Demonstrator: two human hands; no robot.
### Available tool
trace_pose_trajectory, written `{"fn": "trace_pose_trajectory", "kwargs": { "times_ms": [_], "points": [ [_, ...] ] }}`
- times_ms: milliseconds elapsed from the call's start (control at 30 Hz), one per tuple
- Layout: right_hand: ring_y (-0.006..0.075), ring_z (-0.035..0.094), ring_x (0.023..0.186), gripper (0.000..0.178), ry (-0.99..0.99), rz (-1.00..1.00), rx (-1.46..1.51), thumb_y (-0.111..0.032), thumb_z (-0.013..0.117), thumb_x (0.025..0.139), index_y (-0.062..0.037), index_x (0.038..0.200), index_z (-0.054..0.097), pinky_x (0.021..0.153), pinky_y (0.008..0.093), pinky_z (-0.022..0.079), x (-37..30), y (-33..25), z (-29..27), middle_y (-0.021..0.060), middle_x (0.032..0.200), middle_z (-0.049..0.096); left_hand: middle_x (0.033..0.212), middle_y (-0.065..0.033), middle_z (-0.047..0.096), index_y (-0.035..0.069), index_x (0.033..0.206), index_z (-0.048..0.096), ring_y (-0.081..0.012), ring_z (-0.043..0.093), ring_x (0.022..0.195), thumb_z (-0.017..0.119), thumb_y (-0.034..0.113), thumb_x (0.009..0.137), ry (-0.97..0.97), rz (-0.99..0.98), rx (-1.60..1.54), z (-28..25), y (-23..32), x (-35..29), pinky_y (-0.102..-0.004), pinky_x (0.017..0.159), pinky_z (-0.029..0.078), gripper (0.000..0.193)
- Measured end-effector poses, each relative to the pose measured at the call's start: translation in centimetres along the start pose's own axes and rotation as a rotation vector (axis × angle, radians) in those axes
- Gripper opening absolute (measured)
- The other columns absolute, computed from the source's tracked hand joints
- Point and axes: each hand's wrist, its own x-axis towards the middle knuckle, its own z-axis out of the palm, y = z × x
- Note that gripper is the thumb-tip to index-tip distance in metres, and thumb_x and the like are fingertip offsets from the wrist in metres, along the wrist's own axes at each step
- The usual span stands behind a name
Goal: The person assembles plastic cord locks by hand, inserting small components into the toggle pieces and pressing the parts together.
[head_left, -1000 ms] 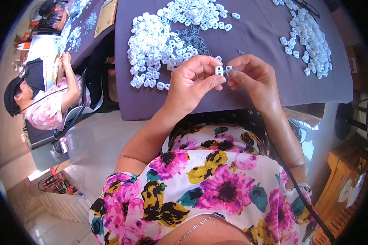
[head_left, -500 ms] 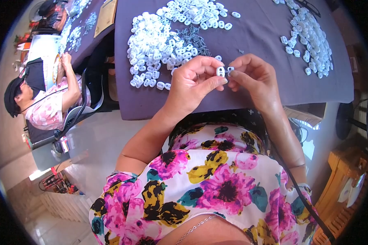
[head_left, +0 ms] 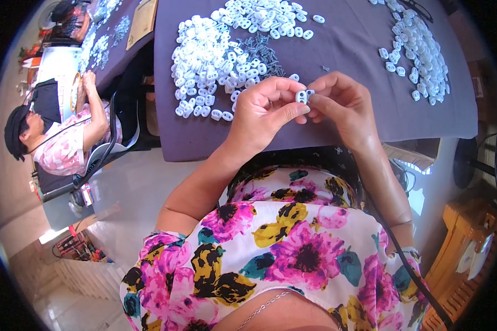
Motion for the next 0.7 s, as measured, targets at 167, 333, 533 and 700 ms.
{"fn": "trace_pose_trajectory", "kwargs": {
  "times_ms": [167,333,533,700],
  "points": [
    [0.0076,0.059,0.063,0.009,-0.001,-0.002,0.016,-0.003,0.061,0.087,0.0020,0.094,0.060,0.059,0.0195,0.048,0.13,0.19,-0.22,0.0046,0.076,0.064,0.086,-0.0054,0.064,-0.001,0.104,0.060,-0.0097,0.061,0.074,0.066,-0.003,0.082,0.037,0.024,0.038,-0.10,-0.33,0.04,-0.0211,0.069,0.051,0.022],
    [0.0079,0.059,0.067,0.010,-0.026,-0.041,0.016,-0.003,0.061,0.088,0.0025,0.096,0.061,0.061,0.0199,0.048,0.03,0.20,-0.28,0.0045,0.079,0.064,0.086,-0.0031,0.063,-0.001,0.103,0.061,-0.0082,0.060,0.076,0.067,-0.003,0.082,0.045,0.052,0.047,-0.06,-0.37,-0.12,-0.0204,0.070,0.051,0.022],
    [0.0078,0.059,0.068,0.008,-0.023,-0.029,0.009,-0.001,0.061,0.087,0.0021,0.095,0.062,0.062,0.0199,0.048,-0.13,0.45,-0.45,0.0043,0.079,0.064,0.087,-0.0027,0.063,-0.001,0.104,0.061,-0.0073,0.060,0.077,0.067,-0.003,0.082,0.065,0.037,0.066,0.22,-0.15,-0.36,-0.0202,0.071,0.051,0.023],
    [0.0080,0.059,0.066,0.007,-0.027,-0.034,0.017,-0.001,0.061,0.087,0.0018,0.093,0.062,0.061,0.0201,0.048,-0.28,0.50,-0.33,0.0046,0.079,0.064,0.087,-0.0038,0.064,-0.002,0.105,0.061,-0.0076,0.061,0.077,0.066,-0.003,0.082,0.049,0.047,0.078,0.17,-0.25,-0.50,-0.0207,0.072,0.052,0.023]
  ]
}}
